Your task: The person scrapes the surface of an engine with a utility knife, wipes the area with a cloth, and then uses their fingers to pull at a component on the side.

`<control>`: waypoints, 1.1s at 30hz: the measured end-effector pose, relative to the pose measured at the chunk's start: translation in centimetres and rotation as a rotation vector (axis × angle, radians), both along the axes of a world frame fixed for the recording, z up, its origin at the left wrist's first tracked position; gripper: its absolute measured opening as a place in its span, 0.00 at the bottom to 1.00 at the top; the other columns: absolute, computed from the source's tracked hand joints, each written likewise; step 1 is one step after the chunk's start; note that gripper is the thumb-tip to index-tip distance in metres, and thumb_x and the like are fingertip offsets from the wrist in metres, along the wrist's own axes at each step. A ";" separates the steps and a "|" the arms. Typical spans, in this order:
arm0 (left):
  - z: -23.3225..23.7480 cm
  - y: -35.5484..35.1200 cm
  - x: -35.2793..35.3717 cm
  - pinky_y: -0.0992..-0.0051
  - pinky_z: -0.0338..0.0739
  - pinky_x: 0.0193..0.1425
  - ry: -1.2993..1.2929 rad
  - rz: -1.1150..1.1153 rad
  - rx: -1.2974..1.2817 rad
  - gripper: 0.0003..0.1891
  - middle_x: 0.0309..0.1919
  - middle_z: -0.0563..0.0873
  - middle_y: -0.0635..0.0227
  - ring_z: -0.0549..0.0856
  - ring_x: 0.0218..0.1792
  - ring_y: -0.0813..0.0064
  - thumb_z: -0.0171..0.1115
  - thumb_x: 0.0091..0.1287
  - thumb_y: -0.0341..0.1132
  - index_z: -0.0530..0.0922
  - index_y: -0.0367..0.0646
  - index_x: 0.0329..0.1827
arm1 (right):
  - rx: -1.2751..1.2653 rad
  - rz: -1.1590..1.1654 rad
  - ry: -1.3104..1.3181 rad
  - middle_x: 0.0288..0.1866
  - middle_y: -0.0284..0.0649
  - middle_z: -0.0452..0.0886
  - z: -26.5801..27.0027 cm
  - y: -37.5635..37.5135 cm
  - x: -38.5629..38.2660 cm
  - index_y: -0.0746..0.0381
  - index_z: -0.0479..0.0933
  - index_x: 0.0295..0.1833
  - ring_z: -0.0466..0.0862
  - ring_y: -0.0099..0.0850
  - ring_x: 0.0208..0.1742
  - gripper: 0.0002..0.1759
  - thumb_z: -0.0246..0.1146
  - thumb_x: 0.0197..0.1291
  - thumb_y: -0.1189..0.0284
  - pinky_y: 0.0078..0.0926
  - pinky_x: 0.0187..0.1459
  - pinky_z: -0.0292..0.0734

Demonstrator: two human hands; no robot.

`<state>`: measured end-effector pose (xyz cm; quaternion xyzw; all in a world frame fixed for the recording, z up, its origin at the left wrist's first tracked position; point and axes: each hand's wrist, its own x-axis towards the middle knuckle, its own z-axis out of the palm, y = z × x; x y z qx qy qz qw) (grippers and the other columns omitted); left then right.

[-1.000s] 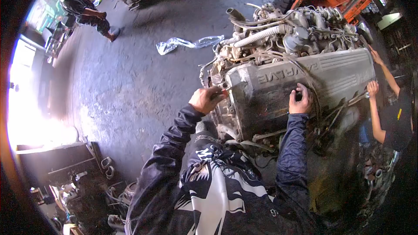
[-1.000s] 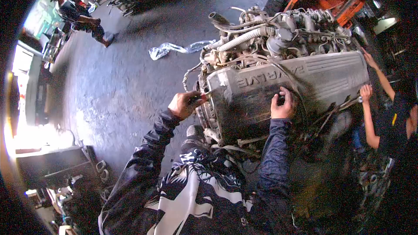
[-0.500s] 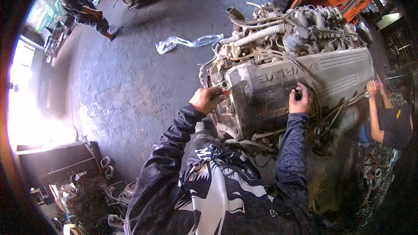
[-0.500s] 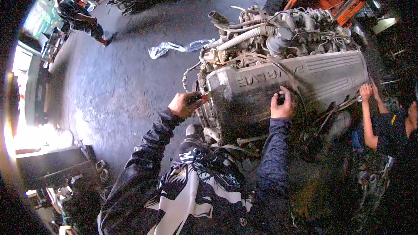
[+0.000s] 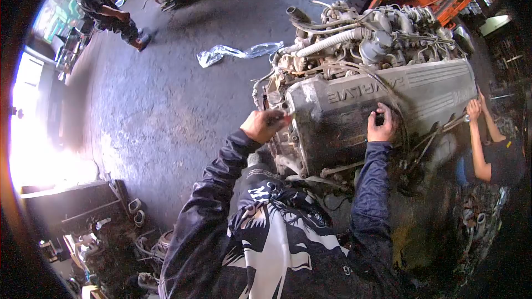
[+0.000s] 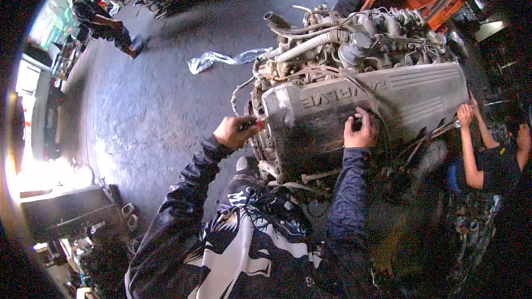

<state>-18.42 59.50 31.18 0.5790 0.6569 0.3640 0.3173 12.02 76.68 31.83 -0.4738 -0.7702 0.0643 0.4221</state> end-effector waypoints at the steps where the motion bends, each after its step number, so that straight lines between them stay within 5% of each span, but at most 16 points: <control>1: 0.9 -0.5 0.1 0.73 0.76 0.30 -0.019 -0.042 -0.044 0.17 0.23 0.83 0.58 0.83 0.23 0.73 0.60 0.63 0.44 0.80 0.41 0.47 | -0.015 -0.007 -0.012 0.34 0.37 0.77 0.0 0.1 0.0 0.61 0.75 0.48 0.77 0.32 0.37 0.18 0.61 0.48 0.78 0.30 0.45 0.72; 7: -2.2 -2.6 2.7 0.76 0.76 0.37 -0.197 0.027 0.007 0.16 0.35 0.84 0.58 0.83 0.34 0.77 0.58 0.64 0.39 0.77 0.37 0.48 | 0.011 -0.042 -0.049 0.32 0.37 0.78 -0.1 0.0 0.1 0.60 0.76 0.46 0.78 0.36 0.36 0.17 0.62 0.46 0.77 0.32 0.43 0.73; 9: -2.6 -3.3 4.8 0.75 0.78 0.37 -0.922 0.215 -0.133 0.15 0.37 0.83 0.59 0.84 0.36 0.72 0.57 0.65 0.35 0.74 0.36 0.51 | 0.037 -0.067 -0.123 0.32 0.37 0.79 0.0 0.3 0.4 0.59 0.77 0.44 0.79 0.39 0.37 0.16 0.64 0.44 0.75 0.34 0.42 0.73; 12: 0.9 -3.7 7.3 0.73 0.80 0.38 -1.241 0.259 -0.275 0.16 0.39 0.82 0.60 0.84 0.37 0.69 0.57 0.65 0.33 0.70 0.35 0.53 | -0.152 -0.043 0.083 0.38 0.37 0.79 -1.4 0.2 0.8 0.58 0.75 0.49 0.79 0.37 0.41 0.19 0.66 0.48 0.71 0.35 0.45 0.72; 13: 1.3 -3.9 8.0 0.72 0.81 0.38 -1.372 0.301 -0.299 0.16 0.40 0.82 0.59 0.84 0.37 0.68 0.57 0.66 0.34 0.69 0.35 0.53 | -0.132 -0.120 -0.077 0.42 0.39 0.79 1.6 -1.5 -0.1 0.60 0.73 0.53 0.79 0.37 0.46 0.22 0.67 0.51 0.70 0.34 0.49 0.72; 15: -1.7 -4.0 8.8 0.73 0.78 0.43 -1.229 0.299 -0.211 0.15 0.41 0.81 0.59 0.82 0.39 0.69 0.56 0.66 0.32 0.69 0.35 0.53 | -0.038 -0.014 0.306 0.45 0.44 0.78 1.4 -4.0 -1.9 0.62 0.74 0.51 0.77 0.38 0.48 0.23 0.70 0.48 0.67 0.35 0.51 0.72; 17: -1.5 -4.1 9.8 0.82 0.72 0.38 -1.341 0.416 -0.190 0.14 0.33 0.79 0.70 0.78 0.34 0.82 0.59 0.65 0.34 0.72 0.36 0.50 | -0.203 0.171 0.258 0.49 0.47 0.76 4.5 -10.1 -3.8 0.63 0.73 0.53 0.77 0.43 0.50 0.25 0.69 0.50 0.66 0.37 0.54 0.71; 19: -2.1 -4.3 10.1 0.83 0.71 0.36 -1.270 0.408 -0.140 0.14 0.32 0.79 0.71 0.77 0.32 0.84 0.59 0.65 0.34 0.72 0.37 0.49 | -0.350 0.437 -0.095 0.50 0.50 0.75 6.6 -14.3 -5.0 0.64 0.71 0.55 0.77 0.44 0.50 0.28 0.70 0.48 0.69 0.37 0.53 0.71; 21: -2.2 -4.7 10.1 0.84 0.71 0.34 -1.189 0.389 -0.095 0.13 0.32 0.79 0.72 0.76 0.31 0.85 0.59 0.65 0.33 0.72 0.37 0.49 | -0.352 0.527 -0.124 0.49 0.52 0.75 5.0 -16.1 -6.6 0.65 0.69 0.57 0.77 0.47 0.49 0.30 0.68 0.45 0.75 0.37 0.50 0.73; 24: -1.8 -5.3 10.1 0.85 0.71 0.31 -0.992 0.363 -0.027 0.13 0.30 0.79 0.72 0.77 0.29 0.85 0.60 0.65 0.33 0.72 0.37 0.47 | -0.426 0.535 -0.148 0.47 0.53 0.75 3.3 -17.0 -7.2 0.66 0.68 0.59 0.77 0.48 0.48 0.32 0.64 0.44 0.80 0.37 0.49 0.73; 28: 0.9 -6.1 8.7 0.82 0.77 0.33 -1.224 0.335 -0.196 0.12 0.34 0.83 0.64 0.82 0.33 0.80 0.60 0.65 0.34 0.73 0.35 0.45 | -0.369 0.442 -0.133 0.46 0.53 0.75 3.4 -16.3 -8.1 0.65 0.67 0.60 0.77 0.50 0.47 0.27 0.58 0.50 0.81 0.38 0.48 0.73; 33: -5.9 -8.6 4.6 0.78 0.77 0.34 -0.854 0.376 -0.222 0.12 0.32 0.83 0.66 0.82 0.33 0.78 0.62 0.62 0.34 0.75 0.35 0.43 | -0.126 0.296 -0.180 0.44 0.49 0.74 0.3 -14.4 -7.9 0.60 0.70 0.59 0.76 0.46 0.44 0.25 0.61 0.54 0.74 0.38 0.44 0.73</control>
